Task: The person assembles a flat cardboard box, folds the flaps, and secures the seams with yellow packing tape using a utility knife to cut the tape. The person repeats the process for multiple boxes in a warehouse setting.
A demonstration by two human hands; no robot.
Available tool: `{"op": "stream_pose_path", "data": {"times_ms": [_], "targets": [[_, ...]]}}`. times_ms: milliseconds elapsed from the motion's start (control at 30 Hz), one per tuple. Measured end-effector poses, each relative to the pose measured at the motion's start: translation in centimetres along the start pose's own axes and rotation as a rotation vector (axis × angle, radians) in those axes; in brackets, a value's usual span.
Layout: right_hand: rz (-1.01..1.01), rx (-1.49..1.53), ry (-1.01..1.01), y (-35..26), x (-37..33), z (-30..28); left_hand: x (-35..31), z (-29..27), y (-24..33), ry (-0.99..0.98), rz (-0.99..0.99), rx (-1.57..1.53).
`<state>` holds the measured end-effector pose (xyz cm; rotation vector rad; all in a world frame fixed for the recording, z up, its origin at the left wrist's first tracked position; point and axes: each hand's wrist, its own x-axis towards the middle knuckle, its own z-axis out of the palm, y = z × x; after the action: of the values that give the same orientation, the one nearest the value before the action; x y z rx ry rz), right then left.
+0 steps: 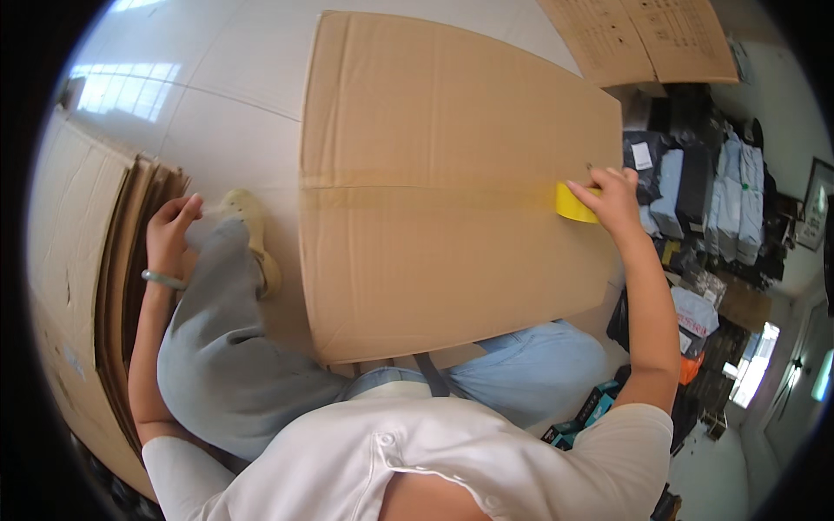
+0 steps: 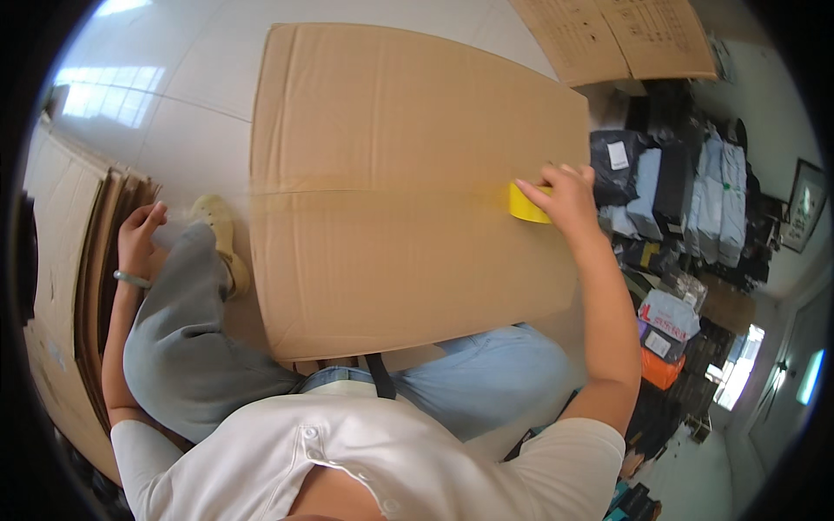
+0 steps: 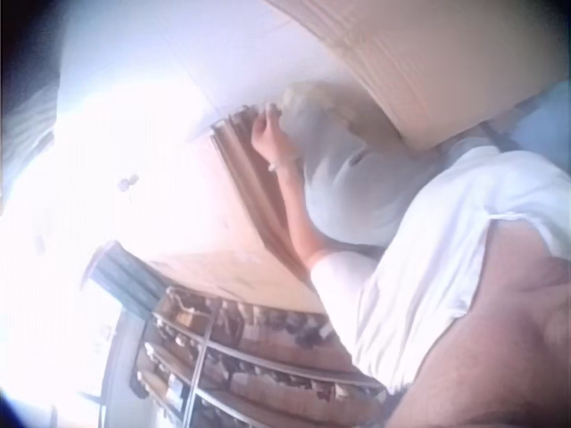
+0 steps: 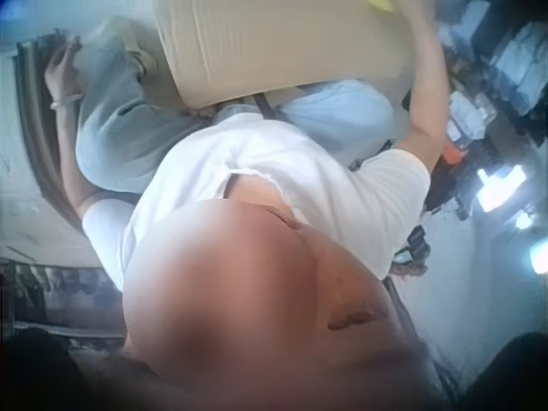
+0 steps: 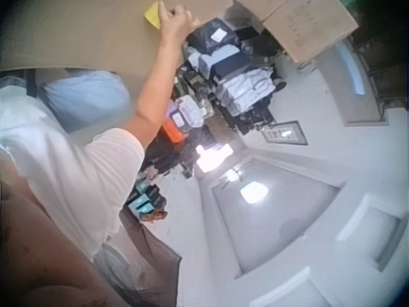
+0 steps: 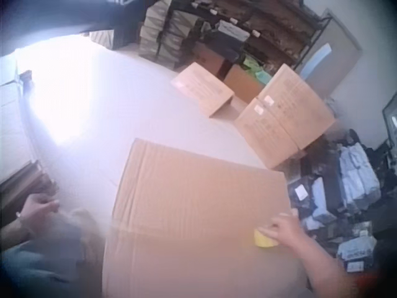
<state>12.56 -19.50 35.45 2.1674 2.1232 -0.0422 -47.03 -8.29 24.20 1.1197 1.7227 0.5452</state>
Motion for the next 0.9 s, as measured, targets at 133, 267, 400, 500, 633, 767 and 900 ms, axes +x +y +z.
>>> {"op": "stream_pose_path", "data": {"times_ms": [133,267,400,500,633,767,900], "targets": [[0.007,-0.013,-0.025,-1.4,0.8,-0.5,0.3,0.0,0.2,-0.008,-0.051,-0.001],[-0.014,-0.057,-0.019,-2.2,1.2,0.2,1.5,-0.3,-1.7,-0.010,0.042,-0.007],[-0.021,-0.118,0.011,-2.6,0.9,0.7,0.9,0.0,-1.0,-0.001,0.013,-0.001],[0.025,-0.065,-0.034,-3.2,1.1,0.5,1.0,-0.1,-1.1,-0.016,-0.013,-0.061],[0.034,-0.049,-0.067,-2.8,1.2,0.6,1.0,0.1,-1.2,-0.007,-0.031,-0.073],[0.041,-0.053,-0.073,-3.2,1.4,0.2,1.1,0.2,-1.3,-0.006,-0.013,-0.037],[0.010,-0.064,-0.071,-2.9,1.5,0.5,2.0,-0.2,-2.7,-0.010,-0.026,0.020]]}}
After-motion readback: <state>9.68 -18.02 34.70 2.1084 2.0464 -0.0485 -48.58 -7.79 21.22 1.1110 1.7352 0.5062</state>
